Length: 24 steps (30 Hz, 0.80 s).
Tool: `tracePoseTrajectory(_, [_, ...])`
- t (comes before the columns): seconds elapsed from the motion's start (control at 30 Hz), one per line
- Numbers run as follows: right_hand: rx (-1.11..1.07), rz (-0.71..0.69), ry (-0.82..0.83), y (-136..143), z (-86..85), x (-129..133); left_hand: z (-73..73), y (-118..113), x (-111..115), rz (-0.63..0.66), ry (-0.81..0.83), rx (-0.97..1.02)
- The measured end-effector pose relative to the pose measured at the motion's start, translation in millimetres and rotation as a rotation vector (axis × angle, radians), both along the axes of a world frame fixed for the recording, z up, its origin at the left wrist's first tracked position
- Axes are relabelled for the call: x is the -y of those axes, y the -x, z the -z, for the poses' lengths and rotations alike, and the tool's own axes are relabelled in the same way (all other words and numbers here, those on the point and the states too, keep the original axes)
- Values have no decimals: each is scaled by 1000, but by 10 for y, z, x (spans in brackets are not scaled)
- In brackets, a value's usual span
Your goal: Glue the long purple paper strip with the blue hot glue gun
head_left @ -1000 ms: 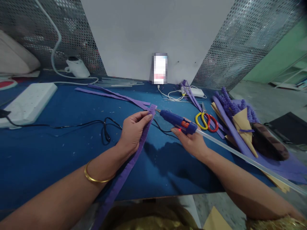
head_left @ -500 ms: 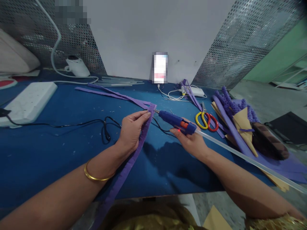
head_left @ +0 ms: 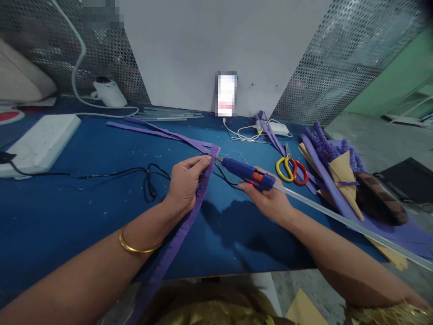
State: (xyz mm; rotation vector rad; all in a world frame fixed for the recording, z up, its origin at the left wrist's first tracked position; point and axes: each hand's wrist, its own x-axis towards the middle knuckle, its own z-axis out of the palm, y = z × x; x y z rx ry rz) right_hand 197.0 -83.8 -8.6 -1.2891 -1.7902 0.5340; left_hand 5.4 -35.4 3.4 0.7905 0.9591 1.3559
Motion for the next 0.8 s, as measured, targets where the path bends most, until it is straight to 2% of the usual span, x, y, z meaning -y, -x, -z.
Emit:
tracePoseTrajectory(0.5, [-68, 22, 71, -10, 94, 29, 7, 9, -14, -25, 0, -2])
tracePoseTrajectory(0.8, [22, -8, 78, 9, 4, 41, 21, 13, -25, -41, -15, -30])
